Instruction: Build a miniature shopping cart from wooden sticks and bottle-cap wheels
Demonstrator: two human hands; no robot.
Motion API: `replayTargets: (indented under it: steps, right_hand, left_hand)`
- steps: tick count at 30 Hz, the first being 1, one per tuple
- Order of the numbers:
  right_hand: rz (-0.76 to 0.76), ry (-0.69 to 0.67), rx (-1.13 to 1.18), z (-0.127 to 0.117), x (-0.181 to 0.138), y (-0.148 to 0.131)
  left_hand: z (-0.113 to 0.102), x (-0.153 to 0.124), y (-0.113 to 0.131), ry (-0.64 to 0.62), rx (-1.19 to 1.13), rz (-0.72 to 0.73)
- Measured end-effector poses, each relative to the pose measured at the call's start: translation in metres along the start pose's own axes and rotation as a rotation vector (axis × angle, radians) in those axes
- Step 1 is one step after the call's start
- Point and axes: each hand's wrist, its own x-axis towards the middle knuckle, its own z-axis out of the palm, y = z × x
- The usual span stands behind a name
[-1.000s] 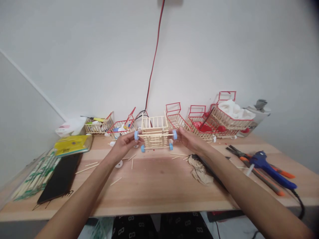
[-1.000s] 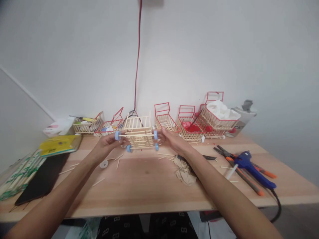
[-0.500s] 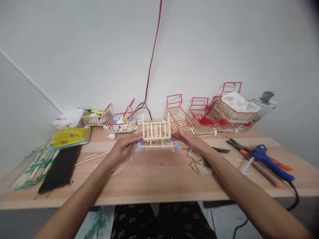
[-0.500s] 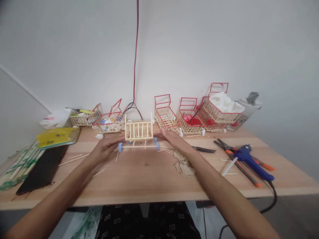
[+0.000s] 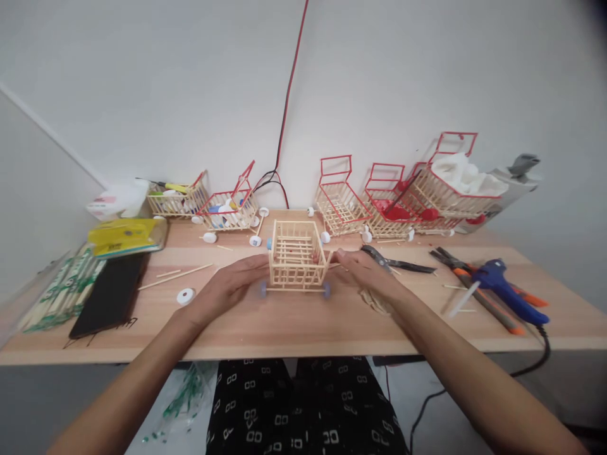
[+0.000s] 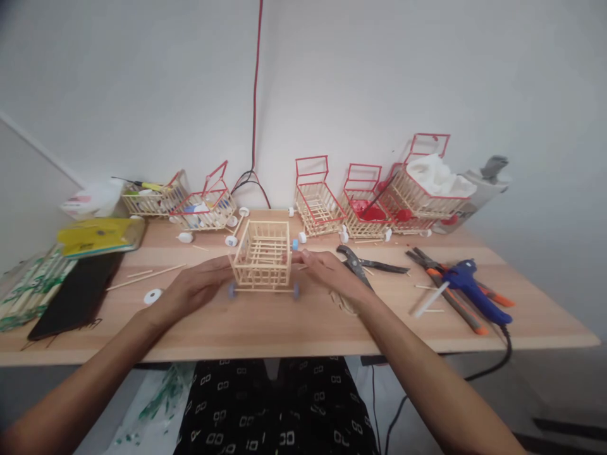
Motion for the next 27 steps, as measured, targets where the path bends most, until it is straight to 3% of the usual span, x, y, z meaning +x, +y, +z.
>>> replayTargets:
  steps: [8,13,16,21,27]
  right_hand:
    - [-0.02,0.084,0.053,0.011,-0.004,-0.001]
    - [-0.076,0.339,-0.072,0.002,-0.003,0.006]
    - [-0.166,0.445,-0.164,-0.003,-0.004,0.005]
    - [-0.313,0.512,-0.273,0.004,-0.009,-0.001]
    - [-0.407,0.409,-0.409,0.013,-0.007,-0.003]
  left_hand:
    - [0.002,-0.007,0.002,0.078,-0.146,-0.091]
    - [-0.003,-0.011,-0.002,0.283,-0.207,-0.222]
    - [-0.006,-0.01,0.004,0.333,-0.139,-0.249]
    - [-0.001,-0.004,0.025,0.267,-0.028,-0.179]
    - [0.007,0.005,0.03,0.2,0.062,-0.123]
